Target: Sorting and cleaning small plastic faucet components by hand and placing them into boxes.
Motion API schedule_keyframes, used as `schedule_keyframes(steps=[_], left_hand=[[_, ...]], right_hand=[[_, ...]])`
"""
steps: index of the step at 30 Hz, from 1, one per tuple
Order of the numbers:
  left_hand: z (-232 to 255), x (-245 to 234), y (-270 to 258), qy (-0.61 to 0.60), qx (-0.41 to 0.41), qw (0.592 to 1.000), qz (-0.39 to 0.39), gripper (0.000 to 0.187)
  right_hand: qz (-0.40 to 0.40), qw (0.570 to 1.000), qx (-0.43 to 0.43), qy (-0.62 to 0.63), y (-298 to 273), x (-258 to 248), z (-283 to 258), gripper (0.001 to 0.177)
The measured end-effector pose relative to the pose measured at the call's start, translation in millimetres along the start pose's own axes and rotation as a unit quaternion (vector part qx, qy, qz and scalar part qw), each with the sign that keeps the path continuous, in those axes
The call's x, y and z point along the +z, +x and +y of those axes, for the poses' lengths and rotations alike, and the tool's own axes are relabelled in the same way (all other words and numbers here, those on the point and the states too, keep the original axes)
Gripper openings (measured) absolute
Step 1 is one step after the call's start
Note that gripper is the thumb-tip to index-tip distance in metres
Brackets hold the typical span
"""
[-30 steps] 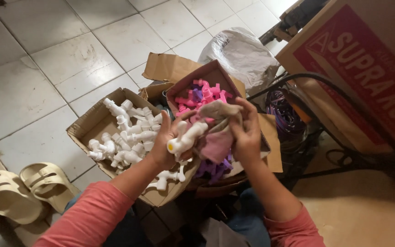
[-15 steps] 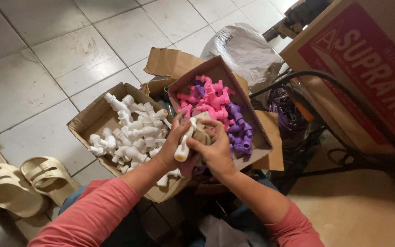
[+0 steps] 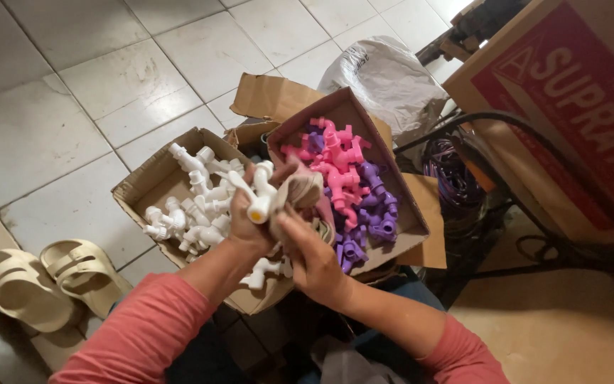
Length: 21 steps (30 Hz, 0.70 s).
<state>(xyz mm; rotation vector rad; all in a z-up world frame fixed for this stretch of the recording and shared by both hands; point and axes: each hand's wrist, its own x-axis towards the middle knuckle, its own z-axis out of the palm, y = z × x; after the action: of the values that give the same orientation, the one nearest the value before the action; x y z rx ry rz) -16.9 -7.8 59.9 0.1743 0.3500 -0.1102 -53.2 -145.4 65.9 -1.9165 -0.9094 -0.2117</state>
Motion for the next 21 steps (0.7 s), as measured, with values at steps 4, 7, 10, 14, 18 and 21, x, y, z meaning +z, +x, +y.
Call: schedule_keyframes(steps=[4, 7, 10, 14, 18, 21], left_hand=[[17.0, -9.5, 6.1, 0.037, 0.037, 0.998, -0.015, 0.064], [7.2, 6.5, -5.2, 0.061, 0.027, 0.997, 0.026, 0.057], [7.8, 13.9, -2.6, 0.044, -0.043, 0.995, 0.08, 0.051], [9.0, 58.9, -50.3, 0.062, -0.025, 0.993, 0.098, 0.061], [-4.1, 3.0, -5.5, 0.114, -0.013, 0.99, 0.082, 0.066], [-11.7, 34.1, -23.2, 0.119, -0.077, 0.985, 0.103, 0.068]], right_hand=[[0.006, 0.991, -0.111, 0.07, 15.5, -11.7, -16.9, 0.042], [0.019, 0.99, -0.135, 0.045, 24.1, -14.0, -6.5, 0.047], [0.015, 0.983, -0.176, -0.057, 25.3, -3.9, -9.6, 0.04], [0.001, 0.981, -0.193, -0.026, 27.2, -11.0, -25.3, 0.032], [0.032, 0.978, -0.201, -0.046, 29.7, -31.2, -24.2, 0.041], [0.041, 0.962, -0.226, -0.147, 42.8, -26.1, -17.2, 0.041]])
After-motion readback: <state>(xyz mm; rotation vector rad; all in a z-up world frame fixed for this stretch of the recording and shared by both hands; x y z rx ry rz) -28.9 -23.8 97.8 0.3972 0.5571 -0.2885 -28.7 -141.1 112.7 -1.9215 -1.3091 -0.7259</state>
